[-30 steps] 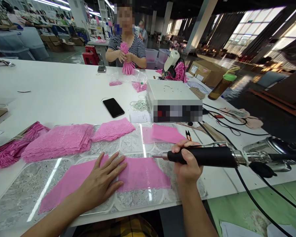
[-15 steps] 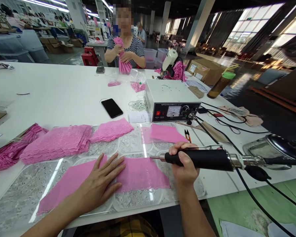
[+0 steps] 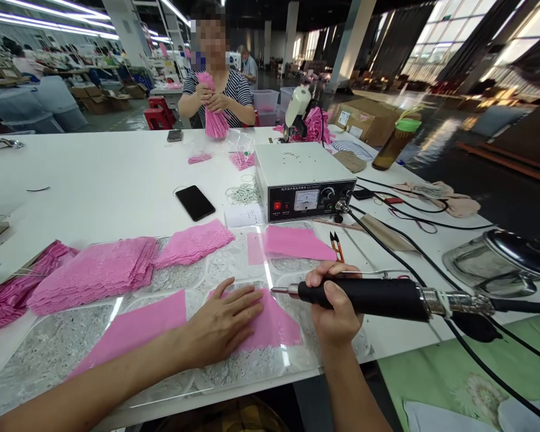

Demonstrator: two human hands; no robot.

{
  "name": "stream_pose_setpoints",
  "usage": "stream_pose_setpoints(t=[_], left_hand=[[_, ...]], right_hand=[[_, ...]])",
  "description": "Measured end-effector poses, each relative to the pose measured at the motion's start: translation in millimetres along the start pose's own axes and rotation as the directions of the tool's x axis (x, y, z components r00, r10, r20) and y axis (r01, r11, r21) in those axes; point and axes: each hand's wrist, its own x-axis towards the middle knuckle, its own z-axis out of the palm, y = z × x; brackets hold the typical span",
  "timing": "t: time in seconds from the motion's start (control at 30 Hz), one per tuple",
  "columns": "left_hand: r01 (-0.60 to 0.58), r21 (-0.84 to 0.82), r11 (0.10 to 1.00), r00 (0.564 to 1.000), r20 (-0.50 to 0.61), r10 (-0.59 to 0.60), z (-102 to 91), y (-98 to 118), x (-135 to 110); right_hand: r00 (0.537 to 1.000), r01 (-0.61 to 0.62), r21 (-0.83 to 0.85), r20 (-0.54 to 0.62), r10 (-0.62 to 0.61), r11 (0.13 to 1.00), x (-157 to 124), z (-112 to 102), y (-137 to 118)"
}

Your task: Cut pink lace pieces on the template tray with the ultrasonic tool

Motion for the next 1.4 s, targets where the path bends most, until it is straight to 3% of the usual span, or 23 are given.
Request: stream_pose_setpoints(t=[0.47, 1.03, 1.2, 1.4], left_hand=[[-0.051, 0.059, 0.997, 0.993, 0.11, 0.044, -14.0, 1, 8], [-0.024, 0.001, 1.0, 0.989, 0.143, 0.024, -18.4, 1, 12], [-0.011, -0.024, 1.0, 0.988, 0.155, 0.014, -17.5, 0, 11], [-0.024, -0.032, 0.999, 0.987, 0.156, 0.029, -15.7, -2, 9]], right_hand=[[0.998, 0.03, -0.013, 0.064, -0.029, 0.999, -4, 10, -1], [0.989, 0.024, -0.021, 0.144, -0.021, 0.999, -5, 8, 4], [0.993, 0.027, -0.018, 0.115, -0.024, 0.999, -4, 8, 1], [0.999, -0.008, -0.009, 0.038, 0.008, 1.0, -3, -5, -8]])
